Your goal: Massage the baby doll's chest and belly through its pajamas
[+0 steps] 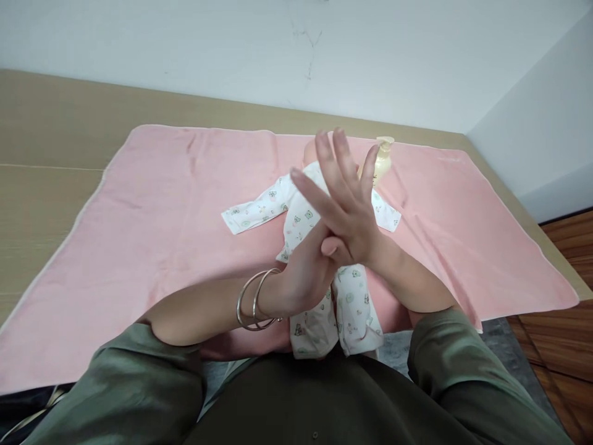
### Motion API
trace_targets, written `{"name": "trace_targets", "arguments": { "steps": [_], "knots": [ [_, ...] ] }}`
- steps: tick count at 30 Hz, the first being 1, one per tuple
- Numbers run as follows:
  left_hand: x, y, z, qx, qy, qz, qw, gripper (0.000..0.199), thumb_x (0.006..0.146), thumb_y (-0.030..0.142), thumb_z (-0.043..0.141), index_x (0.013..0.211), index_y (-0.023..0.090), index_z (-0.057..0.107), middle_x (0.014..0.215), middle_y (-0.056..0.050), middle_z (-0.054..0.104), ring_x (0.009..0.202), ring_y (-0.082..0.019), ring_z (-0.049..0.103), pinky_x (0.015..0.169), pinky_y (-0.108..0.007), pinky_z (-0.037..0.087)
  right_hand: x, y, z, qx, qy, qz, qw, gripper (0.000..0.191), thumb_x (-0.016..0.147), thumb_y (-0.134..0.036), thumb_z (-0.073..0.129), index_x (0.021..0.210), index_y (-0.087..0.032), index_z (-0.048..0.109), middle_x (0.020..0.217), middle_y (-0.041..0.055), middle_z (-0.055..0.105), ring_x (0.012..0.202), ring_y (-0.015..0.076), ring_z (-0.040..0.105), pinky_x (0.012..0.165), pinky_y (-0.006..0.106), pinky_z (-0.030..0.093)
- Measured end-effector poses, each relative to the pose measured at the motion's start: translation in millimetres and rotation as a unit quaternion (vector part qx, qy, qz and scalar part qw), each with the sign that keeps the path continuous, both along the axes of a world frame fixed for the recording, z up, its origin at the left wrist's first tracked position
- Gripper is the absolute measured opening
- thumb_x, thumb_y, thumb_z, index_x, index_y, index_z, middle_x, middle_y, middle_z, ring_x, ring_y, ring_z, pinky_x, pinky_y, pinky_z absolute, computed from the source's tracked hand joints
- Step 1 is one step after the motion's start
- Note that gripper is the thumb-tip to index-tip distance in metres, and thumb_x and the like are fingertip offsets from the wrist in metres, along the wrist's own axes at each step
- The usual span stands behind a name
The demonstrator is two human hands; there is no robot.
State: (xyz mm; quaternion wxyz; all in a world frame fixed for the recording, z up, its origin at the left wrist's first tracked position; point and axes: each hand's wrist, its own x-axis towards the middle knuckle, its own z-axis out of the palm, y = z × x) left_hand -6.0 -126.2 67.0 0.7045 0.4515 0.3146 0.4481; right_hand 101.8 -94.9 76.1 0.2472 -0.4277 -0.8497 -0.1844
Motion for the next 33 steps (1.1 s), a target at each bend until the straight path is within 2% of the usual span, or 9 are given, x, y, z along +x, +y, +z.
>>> {"name": "trace_targets", "arguments": {
  "steps": [4,6,10,13,16,20,24,29,33],
  "knots": [
    [-5,9,14.8,0.062,-0.023,-0.028,0.997,0.055,0.101,0.064,0.024,0.105,0.028,0.065,0.109,-0.006,0.070,0.132,-0.029,0.057,0.111,-0.047,0.050,12,26,-0.7,-0.002,0.076,-0.082,0.994,0.063,0.104,-0.053,0.017,0.155,-0.021,0.035,0.167,0.0124,0.030,0.160,0.0278,0.014,0.128,0.063,-0.001],
    [-7,29,12.0,0.100,0.009,0.016,0.995,0.058,0.103,0.059,0.017,0.126,0.027,0.060,0.132,-0.005,0.066,0.146,-0.028,0.045,0.119,-0.049,0.043,15,38,-4.1,-0.050,0.112,-0.111,0.986,0.059,0.105,-0.040,0.017,0.155,-0.014,0.033,0.168,0.0161,0.027,0.159,0.0278,0.018,0.128,0.063,0.005],
    [-8,89,-17.3,0.134,0.105,0.215,0.962,0.041,0.097,0.025,0.042,0.137,0.025,0.052,0.152,-0.002,0.054,0.149,-0.020,0.041,0.125,-0.038,0.035,14,55,-19.9,-0.207,0.099,-0.108,0.967,0.053,0.100,-0.017,0.030,0.151,-0.007,0.041,0.161,0.0174,0.041,0.153,0.0276,0.035,0.127,0.056,0.023],
    [-8,125,-45.9,0.159,0.237,0.205,0.936,0.036,0.085,0.014,0.048,0.115,0.016,0.068,0.132,-0.008,0.069,0.132,-0.025,0.059,0.119,-0.043,0.043,12,69,-37.9,-0.278,0.077,-0.069,0.955,0.052,0.100,-0.015,0.030,0.148,-0.003,0.046,0.157,0.0182,0.048,0.150,0.0286,0.041,0.126,0.049,0.031],
    [-8,144,-71.2,0.256,0.346,0.225,0.874,0.041,0.085,0.011,0.041,0.114,0.013,0.071,0.128,-0.011,0.072,0.130,-0.025,0.060,0.122,-0.044,0.039,18,88,-53.0,-0.292,0.079,-0.058,0.951,0.051,0.101,-0.020,0.031,0.148,-0.008,0.049,0.160,0.0129,0.045,0.154,0.0263,0.034,0.129,0.049,0.025],
    [-7,152,-95.1,0.304,0.427,0.222,0.822,0.044,0.090,0.015,0.038,0.121,0.012,0.069,0.136,-0.012,0.068,0.138,-0.025,0.053,0.128,-0.046,0.029,30,103,-60.8,-0.305,0.104,-0.101,0.941,0.056,0.103,-0.031,0.033,0.152,-0.005,0.043,0.163,0.0160,0.037,0.155,0.0272,0.031,0.128,0.049,0.026],
    [-8,152,-105.7,0.329,0.425,0.242,0.808,0.043,0.088,0.019,0.041,0.122,0.014,0.068,0.135,-0.010,0.069,0.133,-0.025,0.057,0.122,-0.045,0.038,20,90,-63.9,-0.272,0.079,-0.180,0.942,0.060,0.103,-0.029,0.032,0.150,0.006,0.039,0.158,0.0264,0.042,0.151,0.0333,0.037,0.127,0.050,0.026],
    [-8,153,-108.0,0.345,0.429,0.246,0.798,0.044,0.088,0.018,0.041,0.123,0.013,0.067,0.132,-0.012,0.069,0.129,-0.024,0.059,0.119,-0.042,0.042,11,81,-64.9,-0.261,0.049,-0.107,0.958,0.055,0.099,-0.019,0.032,0.149,0.000,0.045,0.161,0.0195,0.042,0.154,0.0276,0.033,0.130,0.048,0.020],
    [-8,154,-109.5,0.349,0.434,0.251,0.792,0.041,0.089,0.020,0.042,0.122,0.015,0.067,0.132,-0.010,0.069,0.130,-0.025,0.059,0.121,-0.044,0.038,31,100,-63.8,-0.312,0.094,-0.089,0.941,0.056,0.100,-0.030,0.038,0.152,-0.011,0.044,0.165,0.0097,0.037,0.156,0.0269,0.027,0.129,0.047,0.022]
  ]
}}
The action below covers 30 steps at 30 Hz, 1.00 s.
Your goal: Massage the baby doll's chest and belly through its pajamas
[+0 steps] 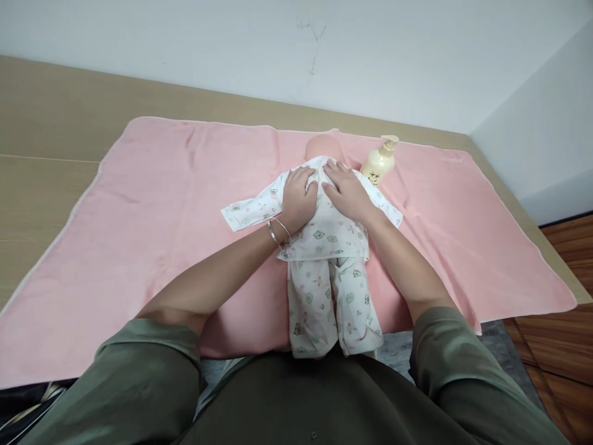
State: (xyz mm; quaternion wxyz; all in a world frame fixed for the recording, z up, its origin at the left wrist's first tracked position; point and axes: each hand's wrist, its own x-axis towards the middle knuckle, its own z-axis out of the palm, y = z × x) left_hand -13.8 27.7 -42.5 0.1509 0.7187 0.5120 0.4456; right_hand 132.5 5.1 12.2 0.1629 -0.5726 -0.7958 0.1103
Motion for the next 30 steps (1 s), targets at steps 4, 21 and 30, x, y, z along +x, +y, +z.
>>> {"name": "trace_targets", "arguments": {
  "steps": [4,21,30],
  "knots": [
    [0,0,-0.6,0.005,-0.002,-0.005,1.000,0.040,0.089,0.021,0.042,0.120,0.016,0.067,0.130,-0.010,0.070,0.128,-0.025,0.060,0.120,-0.045,0.040,3,4,-4.9,0.018,0.003,-0.056,0.998,0.055,0.101,-0.035,0.035,0.151,-0.016,0.046,0.164,0.0108,0.037,0.154,0.0348,0.030,0.125,0.058,0.025],
    [3,-9,11.7,-0.046,0.039,0.005,0.998,0.043,0.090,0.021,0.038,0.125,0.018,0.064,0.139,-0.011,0.065,0.137,-0.027,0.052,0.125,-0.050,0.028,-1,3,-2.1,0.007,-0.013,-0.086,0.996,0.054,0.098,-0.035,0.037,0.147,-0.014,0.046,0.162,0.0161,0.040,0.150,0.0347,0.037,0.124,0.062,0.023],
    [-2,-1,16.6,-0.050,0.127,-0.035,0.990,0.049,0.091,0.028,0.040,0.135,0.013,0.056,0.142,-0.017,0.060,0.135,-0.035,0.050,0.122,-0.058,0.027,-14,-15,-1.6,0.017,-0.042,-0.096,0.994,0.056,0.101,-0.029,0.026,0.148,-0.004,0.043,0.154,0.0247,0.047,0.147,0.0402,0.039,0.116,0.064,0.034]
  ]
}}
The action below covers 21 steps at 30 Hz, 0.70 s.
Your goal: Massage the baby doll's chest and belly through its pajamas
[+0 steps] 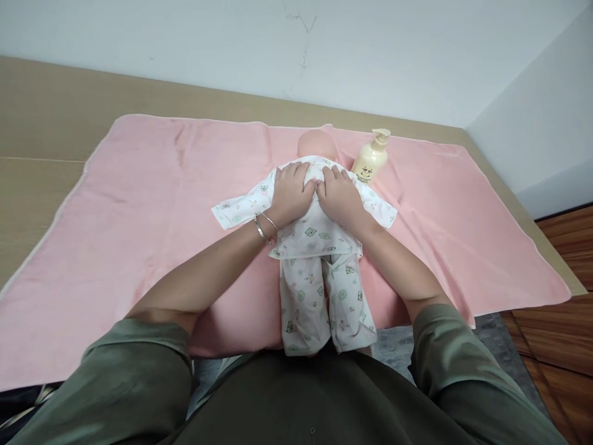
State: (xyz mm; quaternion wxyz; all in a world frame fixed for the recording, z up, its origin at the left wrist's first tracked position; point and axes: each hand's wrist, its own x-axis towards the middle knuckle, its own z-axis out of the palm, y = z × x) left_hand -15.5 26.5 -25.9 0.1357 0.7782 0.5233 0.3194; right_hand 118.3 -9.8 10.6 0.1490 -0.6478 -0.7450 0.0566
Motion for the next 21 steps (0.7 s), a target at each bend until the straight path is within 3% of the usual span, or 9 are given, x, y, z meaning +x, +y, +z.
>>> {"name": "trace_targets", "arguments": {
  "steps": [4,10,16,19,21],
  "knots": [
    [4,-12,1.7,0.009,0.026,0.005,1.000,0.049,0.095,0.029,0.038,0.138,0.009,0.053,0.145,-0.021,0.056,0.140,-0.039,0.046,0.120,-0.060,0.030,6,4,6.1,-0.024,0.005,0.012,1.000,0.055,0.100,-0.030,0.030,0.146,-0.005,0.046,0.154,0.0224,0.049,0.143,0.0402,0.043,0.117,0.061,0.035],
    [11,-22,1.1,0.021,0.024,0.017,0.999,0.048,0.095,0.026,0.040,0.138,0.007,0.053,0.150,-0.024,0.051,0.145,-0.042,0.040,0.120,-0.062,0.028,12,14,5.7,-0.049,0.020,0.001,0.999,0.062,0.100,-0.036,0.033,0.154,-0.005,0.037,0.163,0.0171,0.037,0.152,0.0398,0.030,0.125,0.062,0.021],
    [2,0,2.4,-0.003,0.029,0.002,1.000,0.049,0.094,0.029,0.041,0.137,0.011,0.057,0.143,-0.018,0.059,0.137,-0.037,0.049,0.120,-0.056,0.033,1,-12,18.5,-0.041,-0.025,0.020,0.999,0.057,0.100,-0.028,0.031,0.150,-0.003,0.043,0.154,0.0233,0.048,0.145,0.0422,0.042,0.116,0.062,0.035],
    [3,-5,3.7,-0.008,0.035,0.017,0.999,0.051,0.095,0.030,0.040,0.140,0.009,0.055,0.148,-0.020,0.056,0.142,-0.040,0.044,0.122,-0.061,0.027,2,-15,25.1,-0.051,-0.025,0.047,0.997,0.051,0.097,-0.023,0.034,0.142,-0.007,0.052,0.145,0.0218,0.058,0.137,0.0389,0.051,0.113,0.057,0.042],
    [7,-15,3.7,0.002,0.030,0.023,0.999,0.051,0.096,0.031,0.040,0.141,0.009,0.053,0.150,-0.021,0.053,0.145,-0.042,0.040,0.121,-0.063,0.025,7,-7,22.4,-0.049,-0.006,0.053,0.997,0.052,0.097,-0.023,0.031,0.143,-0.010,0.052,0.149,0.0194,0.055,0.140,0.0372,0.049,0.115,0.058,0.039]
  ]
}}
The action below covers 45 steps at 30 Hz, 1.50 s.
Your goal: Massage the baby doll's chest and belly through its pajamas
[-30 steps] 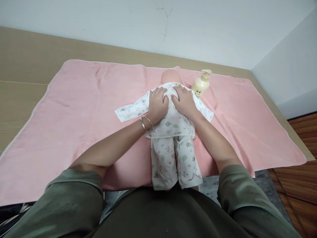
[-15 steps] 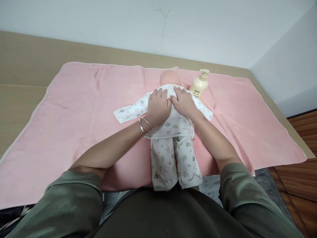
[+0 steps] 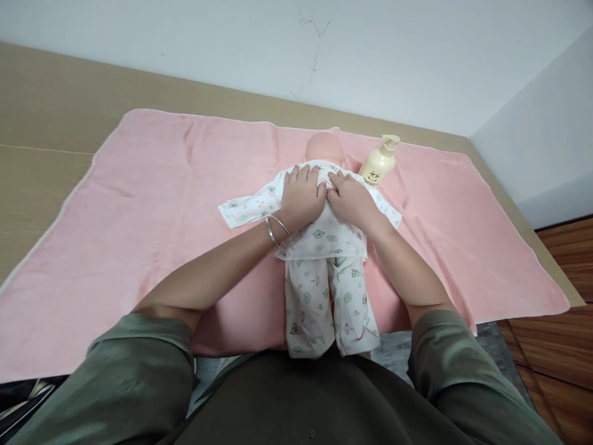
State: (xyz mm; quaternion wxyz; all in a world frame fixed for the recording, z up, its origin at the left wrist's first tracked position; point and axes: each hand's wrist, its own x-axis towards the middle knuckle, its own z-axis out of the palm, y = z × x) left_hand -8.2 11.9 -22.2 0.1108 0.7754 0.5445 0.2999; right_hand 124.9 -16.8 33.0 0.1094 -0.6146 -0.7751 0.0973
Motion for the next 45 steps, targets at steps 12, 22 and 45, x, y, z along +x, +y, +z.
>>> {"name": "trace_targets", "arguments": {
  "steps": [12,22,45],
  "knots": [
    [-4,13,0.1,-0.036,-0.023,-0.009,0.999,0.053,0.090,0.028,0.044,0.139,0.012,0.057,0.149,-0.017,0.056,0.145,-0.038,0.043,0.123,-0.060,0.027,-3,0,-3.7,-0.011,-0.012,-0.023,1.000,0.060,0.098,-0.029,0.033,0.152,-0.003,0.040,0.160,0.0217,0.041,0.151,0.0406,0.034,0.123,0.060,0.027],
    [-3,11,-8.0,-0.005,-0.054,0.005,0.998,0.052,0.091,0.029,0.043,0.139,0.013,0.057,0.148,-0.015,0.057,0.145,-0.037,0.043,0.125,-0.061,0.024,3,21,-26.6,0.044,0.041,-0.048,0.997,0.060,0.097,-0.030,0.033,0.153,-0.010,0.042,0.162,0.0149,0.040,0.154,0.0327,0.031,0.127,0.059,0.019],
    [-4,-2,20.1,-0.040,0.081,-0.027,0.996,0.054,0.097,0.022,0.035,0.147,0.008,0.048,0.157,-0.018,0.047,0.149,-0.036,0.038,0.122,-0.057,0.029,6,4,2.7,-0.020,-0.004,0.023,1.000,0.061,0.093,-0.022,0.036,0.151,-0.005,0.043,0.158,0.0194,0.046,0.150,0.0360,0.039,0.121,0.056,0.035]
  ]
}}
